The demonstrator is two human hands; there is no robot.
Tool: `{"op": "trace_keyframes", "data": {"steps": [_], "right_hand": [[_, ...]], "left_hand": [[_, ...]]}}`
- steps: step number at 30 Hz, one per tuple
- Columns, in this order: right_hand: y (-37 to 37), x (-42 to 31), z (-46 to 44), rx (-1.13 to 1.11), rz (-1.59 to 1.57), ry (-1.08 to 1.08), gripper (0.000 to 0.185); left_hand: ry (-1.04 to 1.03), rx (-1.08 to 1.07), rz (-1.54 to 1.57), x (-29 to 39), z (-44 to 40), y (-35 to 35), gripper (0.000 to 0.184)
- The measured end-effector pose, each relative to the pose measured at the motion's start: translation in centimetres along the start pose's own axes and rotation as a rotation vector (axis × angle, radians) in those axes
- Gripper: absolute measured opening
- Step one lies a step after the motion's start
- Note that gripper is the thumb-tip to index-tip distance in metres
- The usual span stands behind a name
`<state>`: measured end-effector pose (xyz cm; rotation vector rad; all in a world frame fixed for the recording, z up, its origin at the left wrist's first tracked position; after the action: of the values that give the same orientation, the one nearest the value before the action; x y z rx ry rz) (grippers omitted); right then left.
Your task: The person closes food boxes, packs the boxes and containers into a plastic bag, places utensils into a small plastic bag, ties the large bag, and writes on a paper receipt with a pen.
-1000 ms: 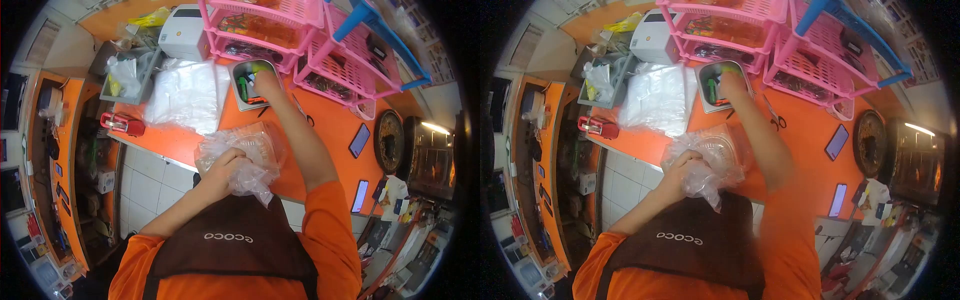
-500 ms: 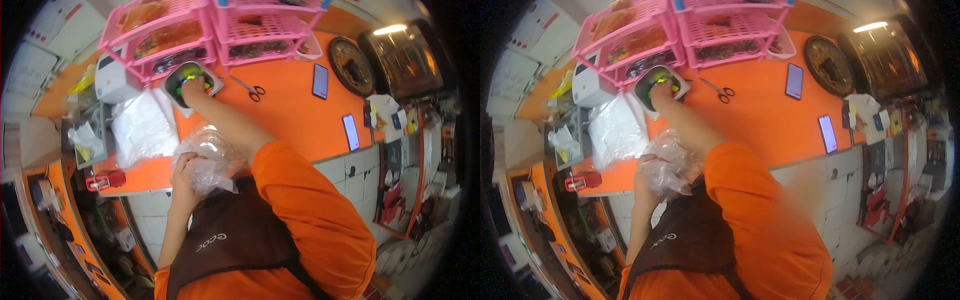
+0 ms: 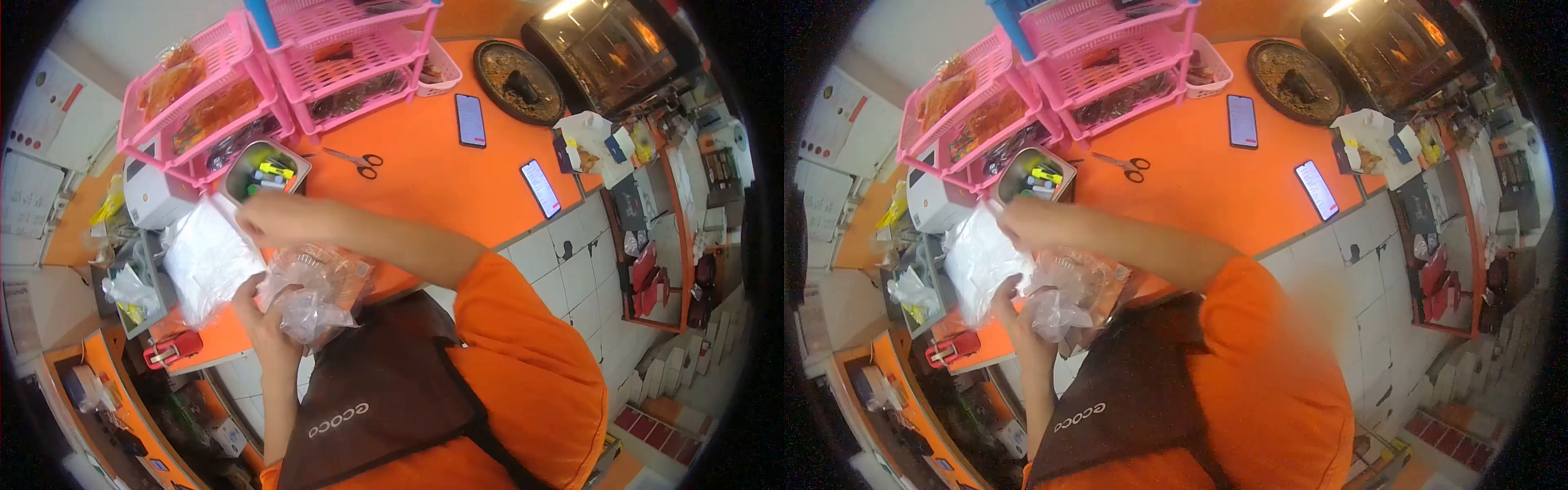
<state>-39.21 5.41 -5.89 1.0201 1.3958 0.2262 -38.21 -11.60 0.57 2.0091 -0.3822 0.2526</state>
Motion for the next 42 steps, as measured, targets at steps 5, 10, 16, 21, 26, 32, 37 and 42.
{"op": "trace_keyframes", "data": {"steps": [5,10,16,21,26,32,37,42], "right_hand": [[2.3,-3.5,9.8,-0.011,-0.191,0.127,0.007],[2.1,-3.4,12.7,0.09,-0.304,0.127,0.014],[0.5,-2.5,12.2,0.262,-0.148,0.212,0.009],[0.8,-3.8,12.4,0.256,0.076,0.388,0.013],[0.6,-3.7,12.1,0.29,0.18,0.402,0.015],[1.4,-3.6,12.3,0.239,-0.004,0.228,0.013],[4.0,-6.2,14.6,0.499,-0.171,0.285,0.014],[1.1,-6.6,15.7,0.411,-0.2,0.314,0.014]], "left_hand": [[0.225,-0.083,0.255,-2.8,1.8,-1.8,0.035],[0.339,-0.102,0.299,-2.6,1.6,-1.5,0.032],[0.268,-0.15,0.196,-2.7,0.3,-1.3,0.033],[0.46,-0.192,0.325,-4.2,0.7,-1.9,0.031],[0.438,-0.174,0.331,-3.4,-0.5,-1.5,0.03],[0.521,-0.296,0.202,-4.3,-0.2,-1.5,0.038],[0.801,-0.124,0.699,-8.1,2.7,-4.3,0.032],[1.022,-0.068,0.976,-6.8,3.6,-5.5,0.03]]}}
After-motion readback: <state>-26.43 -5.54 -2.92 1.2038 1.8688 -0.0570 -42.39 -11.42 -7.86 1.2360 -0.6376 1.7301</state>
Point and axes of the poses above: each hand's wrist, its own z-axis away from the middle knuckle, its own y-axis out of the back of the hand, x = y × z, the point moved 8 cm from there along -z, towards the middle knuckle, and after that the axes turned 4 degrees about -y, right-handed, at the moved point
